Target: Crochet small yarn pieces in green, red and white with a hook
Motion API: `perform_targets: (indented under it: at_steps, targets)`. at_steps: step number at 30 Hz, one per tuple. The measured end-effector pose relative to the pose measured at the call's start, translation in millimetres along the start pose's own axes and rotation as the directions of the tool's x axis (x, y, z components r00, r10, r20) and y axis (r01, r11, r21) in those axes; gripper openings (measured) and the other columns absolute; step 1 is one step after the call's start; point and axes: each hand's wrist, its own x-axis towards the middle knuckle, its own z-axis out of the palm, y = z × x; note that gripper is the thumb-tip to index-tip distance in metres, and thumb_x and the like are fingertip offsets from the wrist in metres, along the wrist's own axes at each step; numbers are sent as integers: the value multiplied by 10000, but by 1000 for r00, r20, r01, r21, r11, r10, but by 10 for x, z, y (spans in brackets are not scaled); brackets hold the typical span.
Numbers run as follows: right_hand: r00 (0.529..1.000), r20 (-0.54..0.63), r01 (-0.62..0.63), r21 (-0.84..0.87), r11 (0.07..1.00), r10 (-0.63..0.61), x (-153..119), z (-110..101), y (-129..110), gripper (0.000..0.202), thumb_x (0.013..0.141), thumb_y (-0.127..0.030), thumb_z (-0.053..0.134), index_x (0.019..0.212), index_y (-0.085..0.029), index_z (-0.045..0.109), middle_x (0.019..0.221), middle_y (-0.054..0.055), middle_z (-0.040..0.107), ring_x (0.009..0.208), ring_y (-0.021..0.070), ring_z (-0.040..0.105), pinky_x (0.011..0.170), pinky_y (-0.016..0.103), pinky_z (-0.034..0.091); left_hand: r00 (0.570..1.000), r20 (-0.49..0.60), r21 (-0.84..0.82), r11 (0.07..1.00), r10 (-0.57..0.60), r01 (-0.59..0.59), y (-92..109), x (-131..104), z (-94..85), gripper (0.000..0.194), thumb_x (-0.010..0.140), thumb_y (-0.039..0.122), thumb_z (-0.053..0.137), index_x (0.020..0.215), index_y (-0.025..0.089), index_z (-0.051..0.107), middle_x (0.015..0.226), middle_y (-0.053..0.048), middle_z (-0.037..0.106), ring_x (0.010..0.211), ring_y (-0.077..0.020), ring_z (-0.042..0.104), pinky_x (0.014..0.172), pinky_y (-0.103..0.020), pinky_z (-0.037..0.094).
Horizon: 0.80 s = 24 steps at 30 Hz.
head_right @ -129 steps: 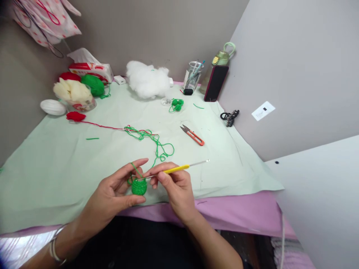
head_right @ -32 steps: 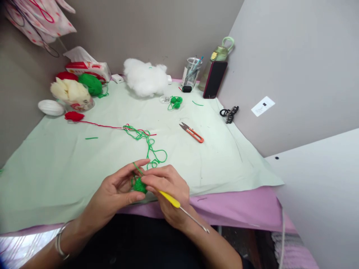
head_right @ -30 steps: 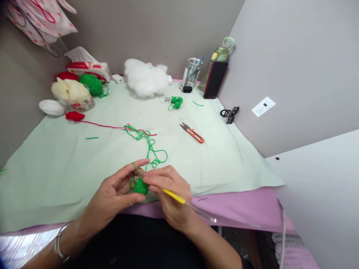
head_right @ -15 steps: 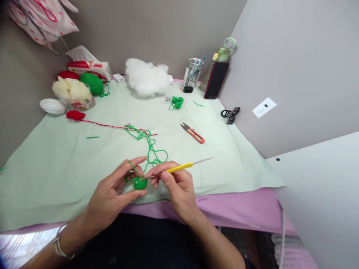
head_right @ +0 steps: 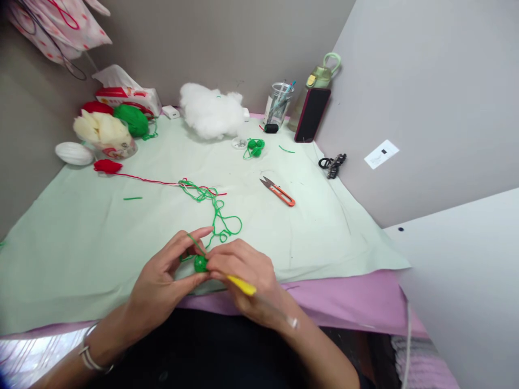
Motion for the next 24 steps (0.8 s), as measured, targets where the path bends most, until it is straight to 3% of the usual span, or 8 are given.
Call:
perform_targets:
  at_steps: [5,8,10,14,16,18,20,24]
  targets:
    - [992,18,120,-365,923,-122,-144,55,-19,304,972,-112,635,1236,-245,704,1131,119,784,1020,238,757,806,358,659,986,-30,-179,971,-164,156,33,-71,62,534,830,246,839,1342,328,710,1019,13,641,984,-152,647,923,-240,516]
    - [987,-3,141,-464,875,-161,-234,96,5,390,927,-59,683,1242,-285,725,1093,87,786,987,237,768,839,362,667,963,10,-312,914,-269,259,45,-136,86,476,892,346,798,1358,328,701,1114,-8,670,1067,-168,655,968,-248,515]
    - [985,-27,138,-466,874,-170,-274,110,24,450,909,-34,701,1257,-317,727,1069,60,786,950,219,771,844,343,669,935,81,-450,824,-345,343,55,-153,95,487,904,367,789,1379,338,689,1125,-9,689,1088,-168,658,977,-248,514]
    - [992,-57,90,-347,933,-117,-290,131,48,491,931,-71,696,1334,-353,699,1129,48,785,995,214,772,856,333,672,860,314,-676,542,-401,499,77,-101,84,505,861,382,825,1341,261,725,1095,-51,725,1092,-199,669,999,-289,500]
    - [987,-149,37,-193,981,-67,-269,164,60,428,985,-133,645,1356,-340,694,1157,63,783,1004,214,774,824,333,678,848,370,-700,486,-379,523,79,-60,61,550,807,354,871,1327,239,736,1073,-63,732,1080,-207,666,1002,-301,487]
    - [965,-262,-25,24,999,30,-237,203,68,349,1030,-190,593,1325,-325,719,1144,77,786,983,209,775,782,332,678,855,367,-705,491,-367,513,72,-29,37,631,753,313,910,1352,252,722,1070,-53,724,1056,-193,652,1005,-297,469]
    - [944,-305,-69,193,979,127,-205,224,64,299,1041,-213,582,1264,-314,753,1109,82,795,966,205,774,758,335,676,868,334,-695,526,-368,490,64,-9,15,694,713,281,933,1371,271,710,1090,-40,703,1049,-179,628,1003,-288,452]
    - [944,-268,-119,268,956,193,-153,175,25,249,1024,-188,610,1176,-281,785,1057,88,807,953,210,775,746,347,673,896,244,-636,636,-370,436,53,13,-23,701,693,240,939,1355,310,721,1058,-10,643,1051,-165,574,1005,-274,421]
